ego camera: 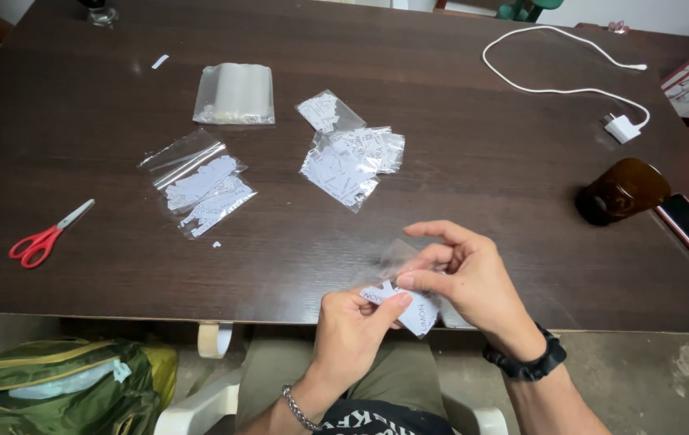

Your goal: The person is filling small plastic bags with printed labels and sealing them using adhesive tape and scissors.

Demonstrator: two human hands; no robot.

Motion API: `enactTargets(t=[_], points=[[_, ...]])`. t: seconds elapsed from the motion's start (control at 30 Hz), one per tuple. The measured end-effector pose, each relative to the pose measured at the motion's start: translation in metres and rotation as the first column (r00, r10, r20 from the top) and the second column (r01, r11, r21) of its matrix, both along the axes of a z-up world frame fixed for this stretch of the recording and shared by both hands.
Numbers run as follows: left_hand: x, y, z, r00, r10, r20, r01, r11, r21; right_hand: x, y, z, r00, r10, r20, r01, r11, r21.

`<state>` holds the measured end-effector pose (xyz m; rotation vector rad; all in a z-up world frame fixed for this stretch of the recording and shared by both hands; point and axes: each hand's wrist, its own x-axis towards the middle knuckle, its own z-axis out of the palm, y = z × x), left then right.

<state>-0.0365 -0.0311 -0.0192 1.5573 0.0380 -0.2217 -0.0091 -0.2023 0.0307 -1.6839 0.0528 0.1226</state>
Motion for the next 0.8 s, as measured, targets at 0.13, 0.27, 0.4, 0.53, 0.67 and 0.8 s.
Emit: enactTargets(t=[0.13,0.27,0.4,0.53,0.67,0.8], points=[[0.000,0.003,0.001,1.000,0.015,0.015,-0.015,1.000,-0.021,-0.001,-0.001,0.008,0.989,-0.089,0.120,0.091,0.996,-0.010],[0.000,0.006,-0.005,1.000,0.011,0.010,-0.011,0.997,0.075,0.001,-0.009,0.010,0.996,0.024,0.091,-0.024,1.000,0.004],[-0.006,0.005,-0.007,0.995,-0.020,0.094,0.018,0.999,0.029,-0.003,-0.002,0.012,0.987,0.121,-0.103,-0.135,0.979,-0.152],[-0.004,0.006,-0.002,0.991,-0.033,0.133,0.026,0.998,0.050,-0.010,0.000,0.018,0.996,0.064,-0.057,-0.075,0.976,-0.207],[0.002,0.007,0.012,0.986,-0.120,0.113,0.123,0.992,-0.024,-0.010,-0.011,0.016,1.000,0.002,0.010,0.000,0.975,-0.223],[0.015,0.006,0.031,0.965,-0.260,-0.031,0.260,0.965,-0.012,-0.008,-0.024,0.020,0.997,0.009,0.071,0.007,0.976,-0.217]])
